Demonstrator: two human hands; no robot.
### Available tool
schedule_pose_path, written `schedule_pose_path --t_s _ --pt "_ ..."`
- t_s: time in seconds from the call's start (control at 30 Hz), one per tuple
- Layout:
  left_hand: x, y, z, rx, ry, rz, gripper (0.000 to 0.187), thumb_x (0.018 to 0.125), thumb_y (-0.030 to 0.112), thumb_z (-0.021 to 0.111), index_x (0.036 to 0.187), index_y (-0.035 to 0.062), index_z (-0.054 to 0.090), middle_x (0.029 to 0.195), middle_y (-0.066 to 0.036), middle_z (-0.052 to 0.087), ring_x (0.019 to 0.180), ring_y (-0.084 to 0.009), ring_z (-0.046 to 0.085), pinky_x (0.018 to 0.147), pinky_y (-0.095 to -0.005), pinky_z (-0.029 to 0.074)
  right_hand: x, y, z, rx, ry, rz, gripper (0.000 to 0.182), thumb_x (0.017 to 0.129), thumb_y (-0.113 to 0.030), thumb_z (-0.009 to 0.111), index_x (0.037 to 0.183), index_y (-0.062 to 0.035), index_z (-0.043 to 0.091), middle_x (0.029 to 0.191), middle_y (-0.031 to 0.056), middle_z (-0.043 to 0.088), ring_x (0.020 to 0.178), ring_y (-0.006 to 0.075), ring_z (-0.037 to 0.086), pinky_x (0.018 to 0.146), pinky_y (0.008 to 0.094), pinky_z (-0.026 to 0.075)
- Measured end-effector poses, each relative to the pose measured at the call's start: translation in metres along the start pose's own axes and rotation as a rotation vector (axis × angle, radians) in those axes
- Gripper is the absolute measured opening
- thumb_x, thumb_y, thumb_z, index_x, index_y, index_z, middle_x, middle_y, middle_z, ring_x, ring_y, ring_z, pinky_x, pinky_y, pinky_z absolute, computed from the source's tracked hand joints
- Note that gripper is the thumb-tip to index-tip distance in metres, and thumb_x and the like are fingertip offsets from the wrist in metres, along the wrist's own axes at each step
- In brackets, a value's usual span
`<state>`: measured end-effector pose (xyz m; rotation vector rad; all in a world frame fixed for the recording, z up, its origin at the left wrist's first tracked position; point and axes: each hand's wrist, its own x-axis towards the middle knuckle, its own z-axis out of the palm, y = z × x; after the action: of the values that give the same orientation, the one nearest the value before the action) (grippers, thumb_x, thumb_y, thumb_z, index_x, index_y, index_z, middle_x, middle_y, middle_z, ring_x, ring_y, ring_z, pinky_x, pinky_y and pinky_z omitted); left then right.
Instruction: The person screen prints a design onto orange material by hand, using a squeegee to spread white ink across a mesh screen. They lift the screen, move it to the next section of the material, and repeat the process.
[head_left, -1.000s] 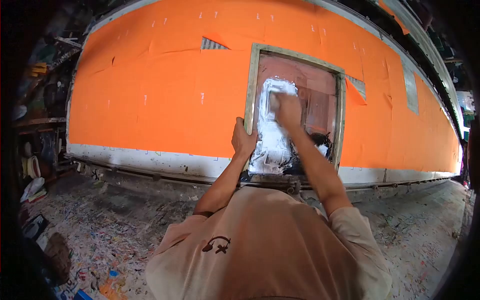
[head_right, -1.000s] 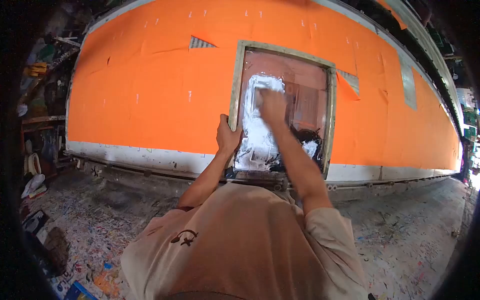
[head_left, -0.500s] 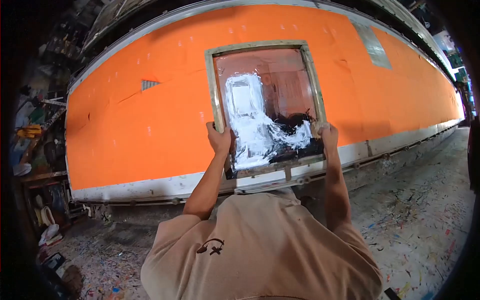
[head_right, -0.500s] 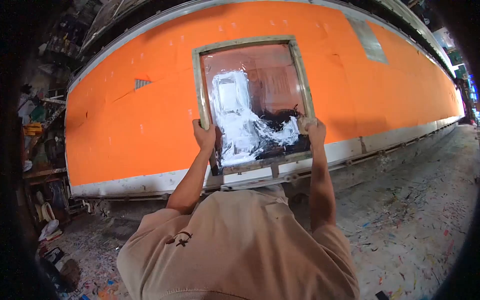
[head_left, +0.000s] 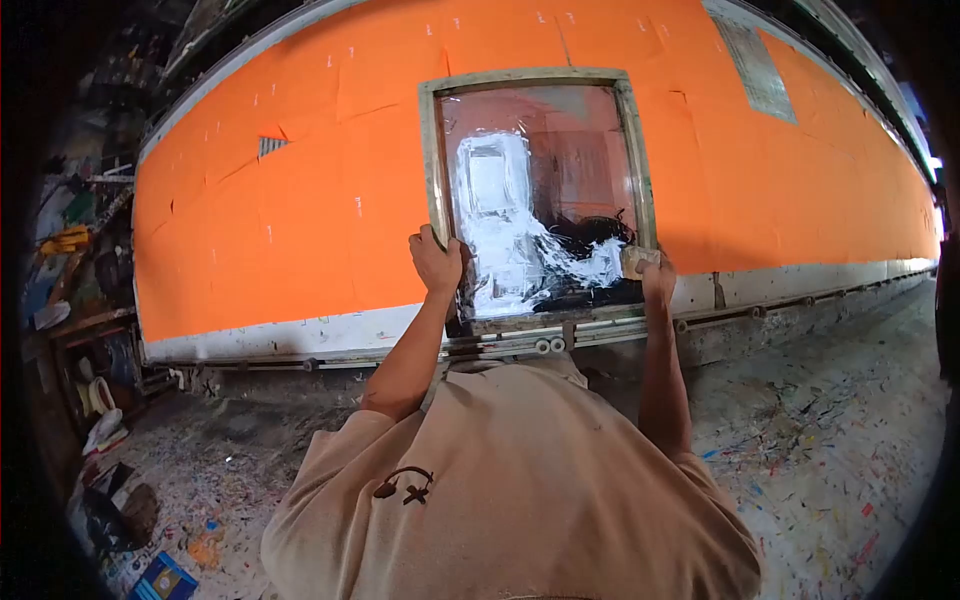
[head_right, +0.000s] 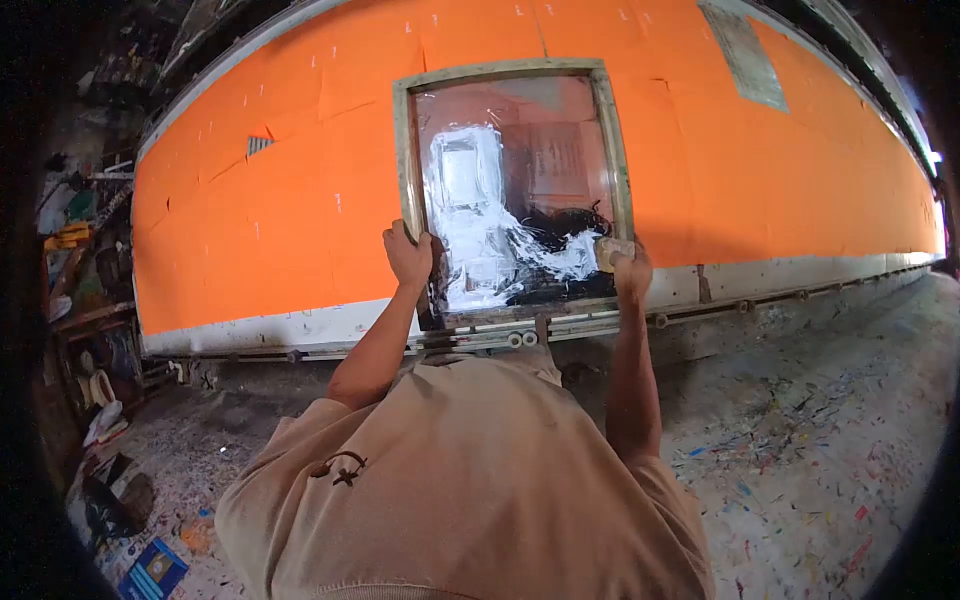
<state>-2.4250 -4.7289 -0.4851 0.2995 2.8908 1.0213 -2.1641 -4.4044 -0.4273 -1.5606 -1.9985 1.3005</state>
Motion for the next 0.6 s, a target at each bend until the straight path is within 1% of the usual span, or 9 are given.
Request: schedule_pose_path --t_s 0.1,0.17,0.2,0.27,0.3,0.37,0.47,0.5,0.6 --pt "0.003 -0.003 -0.003 0.045 -0.014 -0.019 0.050 0.084 0.018 0.076 0.123 -0.0031 0.053 0.111 -0.026 0.054 0.107 -0.0467 0.056 0.092 -0.0562 0.047 0.000 0.021 0.013 0.149 -0.058 -0.071 0.038 0.077 -0.014 0.065 0.111 -0.0003 0.076 0.103 0.0144 0.074 0.095 0.0316 0.069 0.098 0.0415 0.051" --pt "0.004 -0.005 -0.006 0.065 -0.050 -0.005 0.053 0.083 0.018 0.076 0.125 -0.0039 0.053 0.111 -0.026 0.055 0.109 -0.0463 0.055 0.093 -0.0565 0.047 -0.001 0.056 0.026 -0.486 0.113 -0.612 0.028 0.079 -0.018 0.069 0.102 -0.0026 0.075 0.102 0.0148 0.073 0.097 0.0373 0.067 0.098 0.0497 0.050" --pt "0.004 -0.008 -0.006 0.026 -0.102 -0.061 0.055 0.084 0.019 0.077 0.128 -0.0041 0.053 0.114 -0.026 0.056 0.113 -0.0460 0.054 0.095 -0.0565 0.046 -0.007 0.045 0.045 -0.519 0.076 -0.219 0.019 0.080 -0.019 0.073 0.094 -0.0072 0.074 0.104 0.0124 0.072 0.104 0.0391 0.064 0.104 0.0578 0.043" --pt "-0.002 0.005 -0.015 -0.001 -0.113 -0.094 0.056 0.084 0.020 0.077 0.129 -0.0045 0.053 0.115 -0.026 0.057 0.114 -0.0459 0.054 0.096 -0.0563 0.046 -0.048 -0.002 0.078 -0.515 0.062 -0.386 0.021 0.076 -0.012 0.074 0.097 -0.0111 0.075 0.107 0.0094 0.072 0.114 0.0359 0.062 0.109 0.0641 0.034" --pt "0.002 0.009 -0.018 -0.019 -0.120 -0.108 0.057 0.085 0.021 0.078 0.130 -0.0048 0.053 0.117 -0.027 0.057 0.115 -0.0458 0.054 0.097 -0.0561 0.046 -0.064 -0.053 0.091 -0.645 -0.189 -0.597 0.027 0.074 -0.009 0.075 0.101 -0.0141 0.075 0.111 0.0099 0.073 0.113 0.0356 0.065 0.111 0.0687 0.028" --pt "0.008 0.009 -0.018 -0.037 -0.111 -0.131 0.058 0.085 0.022 0.079 0.129 -0.0049 0.053 0.118 -0.027 0.056 0.114 -0.0470 0.054 0.099 -0.0558 0.045 -0.033 -0.094 0.145 -0.178 -0.345 -1.068 0.026 0.080 -0.011 0.073 0.105 -0.0183 0.076 0.110 0.0059 0.077 0.107 0.0325 0.071 0.110 0.0736 0.028" --pt "0.011 0.016 -0.013 -0.015 -0.068 -0.070 0.058 0.085 0.023 0.080 0.128 -0.0056 0.054 0.117 -0.026 0.056 0.115 -0.0465 0.053 0.098 -0.0563 0.044 0.033 -0.200 0.226 -0.664 -0.589 -1.000 0.022 0.088 -0.013 0.066 0.106 -0.0115 0.079 0.107 0.0150 0.077 0.102 0.0358 0.072 0.104 0.0572 0.044" --pt "0.012 0.013 -0.012 -0.016 -0.073 -0.073 0.058 0.085 0.023 0.080 0.128 -0.0056 0.054 0.117 -0.026 0.056 0.115 -0.0465 0.053 0.098 -0.0563 0.044 0.044 -0.221 0.243 -0.646 -0.490 -1.036 0.022 0.087 -0.013 0.067 0.105 -0.0098 0.079 0.103 0.0170 0.076 0.096 0.0385 0.071 0.094 0.0488 0.049" --pt "0.016 0.011 -0.012 -0.053 -0.069 -0.082 0.055 0.084 0.022 0.079 0.126 -0.0044 0.055 0.116 -0.026 0.056 0.113 -0.0460 0.053 0.097 -0.0568 0.044 0.030 -0.192 0.268 -0.664 -0.332 -1.074 0.018 0.086 -0.012 0.065 0.100 -0.0105 0.077 0.093 0.0139 0.071 0.090 0.0353 0.068 0.088 0.0501 0.050"
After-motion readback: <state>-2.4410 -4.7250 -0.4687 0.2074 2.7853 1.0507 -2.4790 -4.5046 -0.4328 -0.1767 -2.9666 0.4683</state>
